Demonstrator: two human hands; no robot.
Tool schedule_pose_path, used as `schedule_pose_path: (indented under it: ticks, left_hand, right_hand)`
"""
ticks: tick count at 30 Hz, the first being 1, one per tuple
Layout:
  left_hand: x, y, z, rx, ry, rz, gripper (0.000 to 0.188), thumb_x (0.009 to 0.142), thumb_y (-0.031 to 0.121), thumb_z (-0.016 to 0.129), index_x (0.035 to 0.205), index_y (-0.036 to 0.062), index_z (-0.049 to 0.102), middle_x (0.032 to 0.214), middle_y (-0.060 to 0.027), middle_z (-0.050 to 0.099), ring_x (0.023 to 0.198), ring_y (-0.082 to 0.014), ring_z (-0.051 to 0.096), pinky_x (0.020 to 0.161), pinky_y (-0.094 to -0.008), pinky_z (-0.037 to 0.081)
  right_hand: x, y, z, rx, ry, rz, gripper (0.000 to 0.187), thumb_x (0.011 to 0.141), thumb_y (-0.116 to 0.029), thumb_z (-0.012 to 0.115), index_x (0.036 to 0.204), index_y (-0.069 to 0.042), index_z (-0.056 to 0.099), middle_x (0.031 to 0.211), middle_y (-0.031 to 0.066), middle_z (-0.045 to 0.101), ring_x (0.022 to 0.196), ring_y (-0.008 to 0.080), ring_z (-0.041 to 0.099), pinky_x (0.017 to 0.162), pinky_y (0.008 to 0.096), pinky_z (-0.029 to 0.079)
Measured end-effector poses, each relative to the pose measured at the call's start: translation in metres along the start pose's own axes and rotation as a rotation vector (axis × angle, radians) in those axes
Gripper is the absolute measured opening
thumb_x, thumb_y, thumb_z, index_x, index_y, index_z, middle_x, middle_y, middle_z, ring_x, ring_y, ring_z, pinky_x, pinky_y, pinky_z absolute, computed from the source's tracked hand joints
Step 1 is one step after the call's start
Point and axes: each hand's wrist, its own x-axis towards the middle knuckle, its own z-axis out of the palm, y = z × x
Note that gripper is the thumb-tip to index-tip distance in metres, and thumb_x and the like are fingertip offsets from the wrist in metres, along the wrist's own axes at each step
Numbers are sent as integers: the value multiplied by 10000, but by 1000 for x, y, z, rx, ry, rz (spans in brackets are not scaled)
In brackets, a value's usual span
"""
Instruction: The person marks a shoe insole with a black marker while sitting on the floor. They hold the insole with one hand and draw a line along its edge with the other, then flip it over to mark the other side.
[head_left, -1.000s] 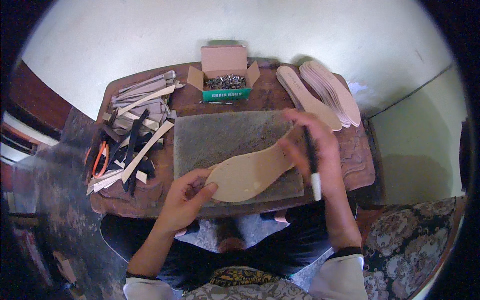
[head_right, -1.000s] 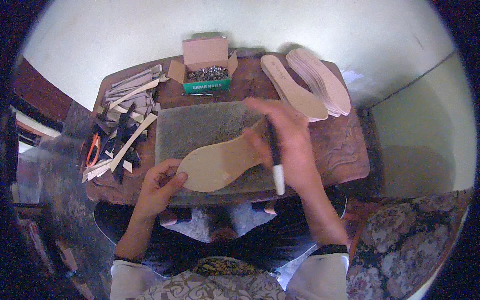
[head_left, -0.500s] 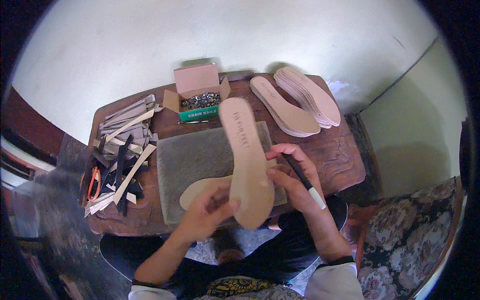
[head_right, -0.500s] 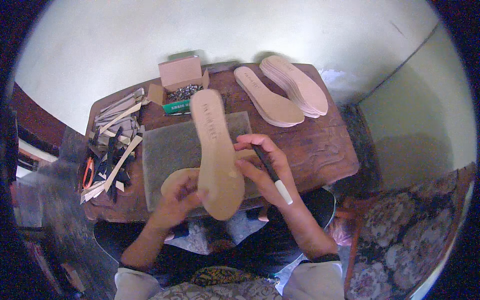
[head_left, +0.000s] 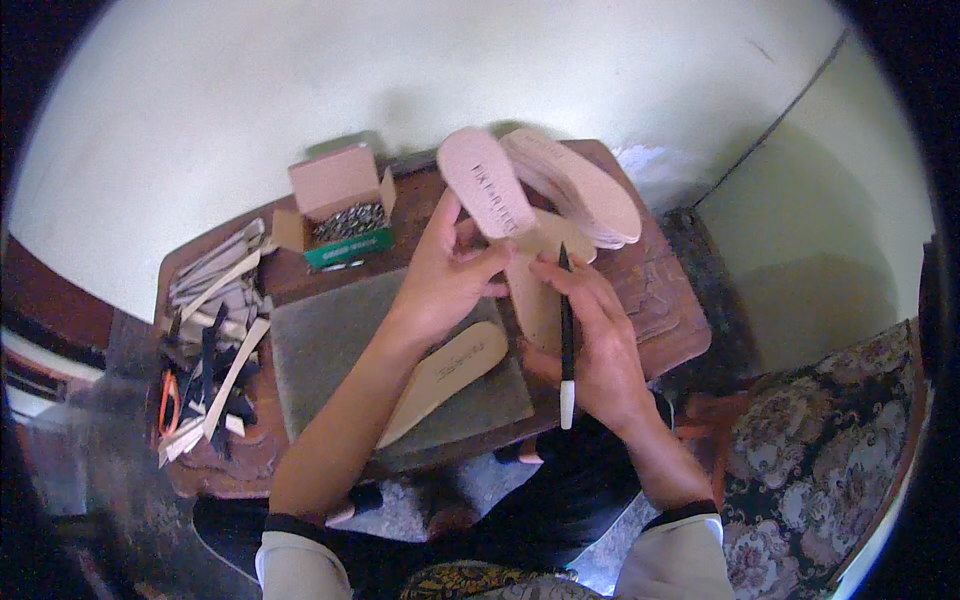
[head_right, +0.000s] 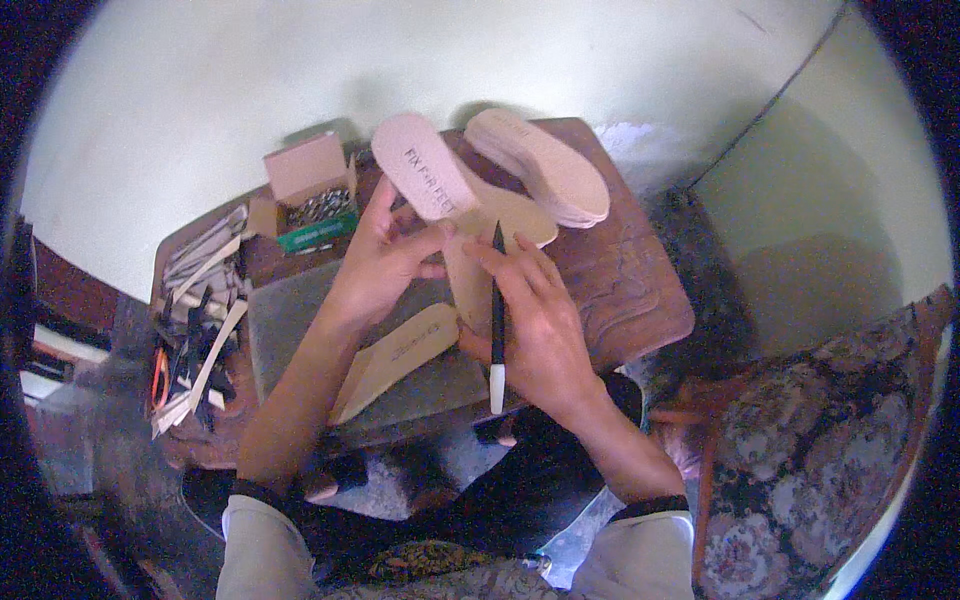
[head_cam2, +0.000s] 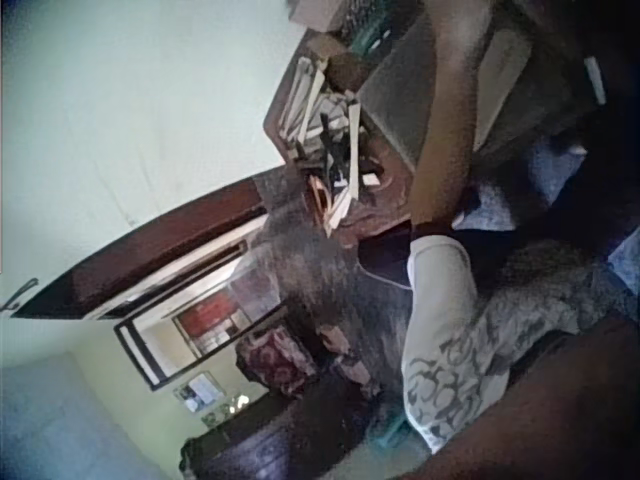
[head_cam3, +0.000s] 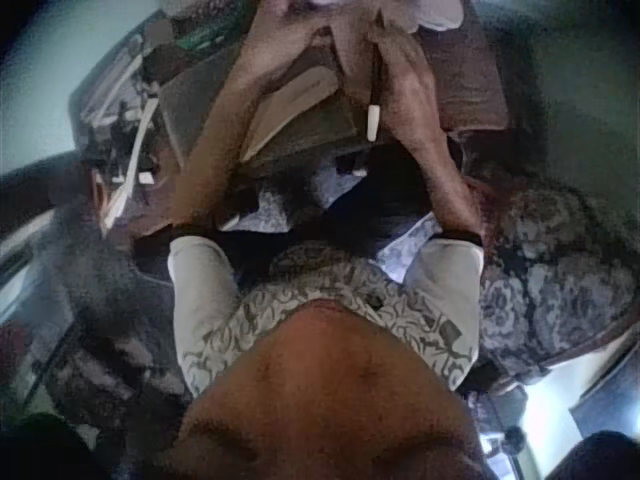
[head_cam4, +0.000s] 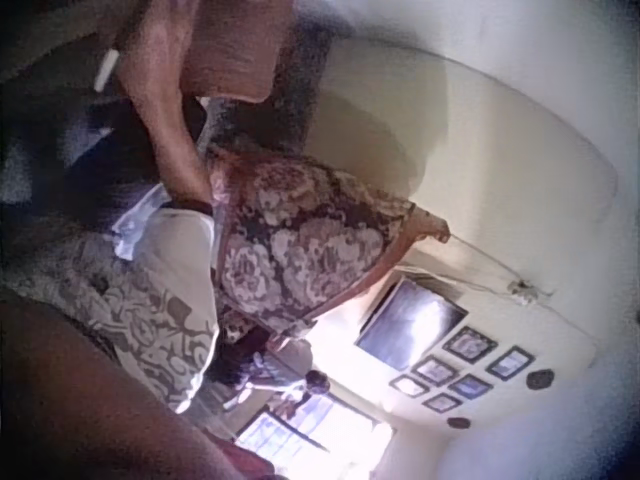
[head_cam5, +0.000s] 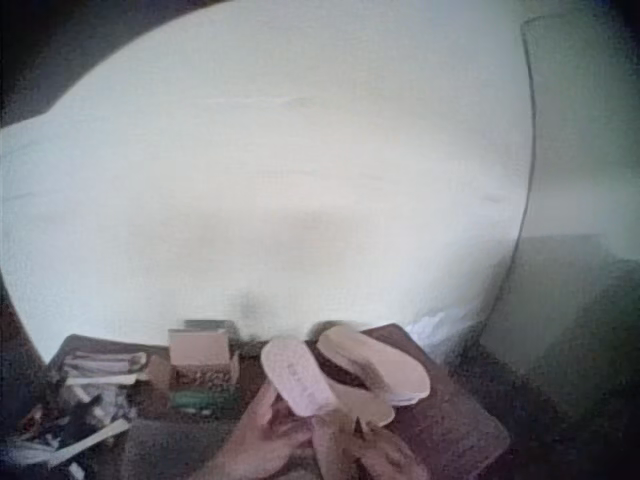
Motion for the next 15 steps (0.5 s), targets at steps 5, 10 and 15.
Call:
schedule_pose_path:
  ticks: [5,10,15]
  left_hand:
    - [48,-7,-15,-100,14,-44,485,922,120,707,1351,94,483,1198,-63,643,1043,-185,659,785,-334,594]
    - [119,-17,-14,33,0,-12,355,911,189,740,1205,55,592,951,-31,639,804,-121,623,722,-275,554]
    - [186,-28,11,431,92,-42,403,883,222,759,1177,-12,616,1006,-108,685,863,-181,663,691,-315,562]
  right_hand:
    - [10,26,-25,36,-34,11,760,672,-120,846,1365,-100,536,1348,223,571,1312,489,468,1093,534,405]
    - [33,69,-44,-19,-6,86,731,689,-171,858,1350,-99,554,1351,202,579,1286,433,518,1085,491,423]
    - [64,134,-46,-41,12,55,718,686,-215,861,1322,-71,561,1294,224,604,1237,410,560,1035,465,472]
